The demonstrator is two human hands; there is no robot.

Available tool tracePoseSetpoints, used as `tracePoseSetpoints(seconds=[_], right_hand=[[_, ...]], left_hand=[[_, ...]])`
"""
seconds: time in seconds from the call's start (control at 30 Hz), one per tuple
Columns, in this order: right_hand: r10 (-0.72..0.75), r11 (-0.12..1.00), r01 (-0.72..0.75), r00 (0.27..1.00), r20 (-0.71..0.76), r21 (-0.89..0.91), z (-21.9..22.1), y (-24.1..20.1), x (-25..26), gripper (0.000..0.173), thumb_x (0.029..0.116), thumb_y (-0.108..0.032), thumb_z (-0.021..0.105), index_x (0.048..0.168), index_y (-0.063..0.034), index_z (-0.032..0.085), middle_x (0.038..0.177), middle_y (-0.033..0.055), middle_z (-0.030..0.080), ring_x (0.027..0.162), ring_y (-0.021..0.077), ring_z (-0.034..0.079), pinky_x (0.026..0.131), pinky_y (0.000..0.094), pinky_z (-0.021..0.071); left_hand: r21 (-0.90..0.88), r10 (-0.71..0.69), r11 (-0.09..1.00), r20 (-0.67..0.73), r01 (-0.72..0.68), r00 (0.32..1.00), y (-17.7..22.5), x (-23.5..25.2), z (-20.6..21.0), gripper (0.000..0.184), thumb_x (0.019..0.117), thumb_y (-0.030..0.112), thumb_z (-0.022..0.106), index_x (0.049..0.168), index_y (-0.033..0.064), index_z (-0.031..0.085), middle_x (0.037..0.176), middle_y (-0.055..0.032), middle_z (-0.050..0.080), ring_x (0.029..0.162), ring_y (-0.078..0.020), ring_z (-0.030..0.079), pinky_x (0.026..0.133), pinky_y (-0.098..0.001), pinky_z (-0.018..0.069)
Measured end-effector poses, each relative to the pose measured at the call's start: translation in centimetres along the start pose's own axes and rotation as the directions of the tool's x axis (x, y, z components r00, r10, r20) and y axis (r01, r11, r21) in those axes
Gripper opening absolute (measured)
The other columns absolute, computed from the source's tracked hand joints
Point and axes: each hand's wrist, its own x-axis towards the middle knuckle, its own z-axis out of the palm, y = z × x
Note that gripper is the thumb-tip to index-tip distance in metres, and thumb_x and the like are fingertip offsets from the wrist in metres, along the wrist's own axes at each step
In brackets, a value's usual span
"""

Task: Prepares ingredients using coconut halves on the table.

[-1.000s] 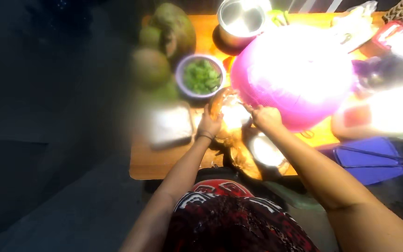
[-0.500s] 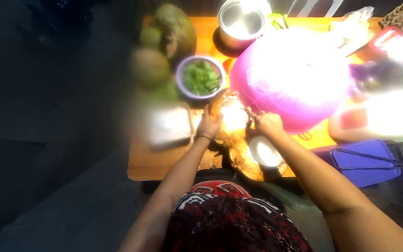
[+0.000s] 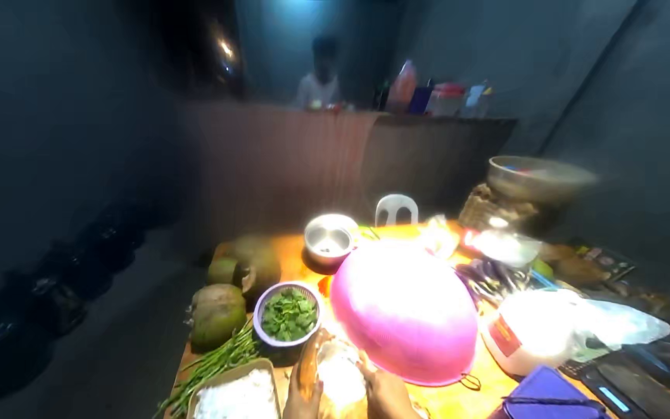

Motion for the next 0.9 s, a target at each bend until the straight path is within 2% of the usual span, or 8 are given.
tracePoseSetpoints(seconds=[0.07,0.17,0.33,0.53,0.67,0.9], right_hand=[[-0.009,0.998,0.012,0.999,-0.043,0.065,0.8,0.1,-0.5,0.051,0.1081,-0.027,0.045,0.158,-0.0326,0.043,0.13,0.0218,0.068,0.124,0.0416,0.063,0.106,0.0595,0.0463],[-0.018,0.99,0.03,0.996,-0.086,0.141,1.5,0.8,-0.4,0.049,0.1085,-0.027,0.044,0.157,-0.0335,0.045,0.132,0.0196,0.068,0.126,0.0397,0.063,0.108,0.0589,0.0457],[-0.033,0.993,0.038,0.998,-0.048,0.112,2.3,1.7,0.8,0.052,0.1089,-0.026,0.041,0.16,-0.0362,0.039,0.136,0.0178,0.066,0.128,0.0381,0.062,0.107,0.06,0.0467],[-0.03,0.99,0.038,0.998,-0.058,0.138,3.1,1.8,0.8,0.051,0.1092,-0.028,0.04,0.159,-0.0374,0.04,0.134,0.0169,0.068,0.128,0.0375,0.062,0.108,0.0593,0.0462],[-0.035,0.993,0.04,0.998,-0.048,0.111,3.1,1.8,0.9,0.051,0.1092,-0.027,0.041,0.159,-0.0373,0.04,0.134,0.0168,0.068,0.128,0.0381,0.062,0.107,0.0599,0.0459],[-0.028,0.99,0.033,0.999,-0.036,0.138,3.1,1.9,1.0,0.051,0.1097,-0.027,0.041,0.159,-0.0389,0.04,0.135,0.0167,0.067,0.128,0.0378,0.062,0.107,0.0596,0.0463]], left_hand=[[-0.054,0.02,0.998,0.004,-0.02,1.0,-0.3,-0.2,-0.1,0.091,0.0944,0.039,0.072,0.162,0.0042,0.021,0.137,-0.0294,0.059,0.122,-0.042,0.063,0.105,-0.0579,0.0485],[-0.058,0.018,0.998,0.01,-0.017,1.0,-1.2,0.3,0.3,0.092,0.0942,0.041,0.071,0.162,0.0062,0.02,0.136,-0.0283,0.061,0.122,-0.0409,0.063,0.105,-0.0579,0.0482],[-0.074,0.016,0.997,0.006,-0.016,1.0,-1.7,0.6,0.6,0.093,0.0932,0.042,0.072,0.162,0.0069,0.021,0.138,-0.0277,0.059,0.122,-0.0384,0.064,0.106,-0.0562,0.0488],[-0.086,0.033,0.996,0.007,-0.033,0.999,-2.5,0.3,0.6,0.093,0.0938,0.04,0.072,0.163,0.0072,0.018,0.138,-0.0295,0.058,0.121,-0.0425,0.063,0.105,-0.0599,0.0476],[-0.118,0.041,0.992,0.003,-0.04,0.999,-2.3,0.0,0.6,0.092,0.0953,0.037,0.071,0.162,0.0034,0.018,0.138,-0.0322,0.057,0.123,-0.0452,0.061,0.106,-0.0602,0.0463],[-0.113,0.042,0.993,0.003,-0.041,0.999,-2.4,-0.1,0.7,0.092,0.0951,0.038,0.071,0.162,0.0043,0.018,0.14,-0.0314,0.056,0.125,-0.0443,0.06,0.106,-0.0592,0.0463]])
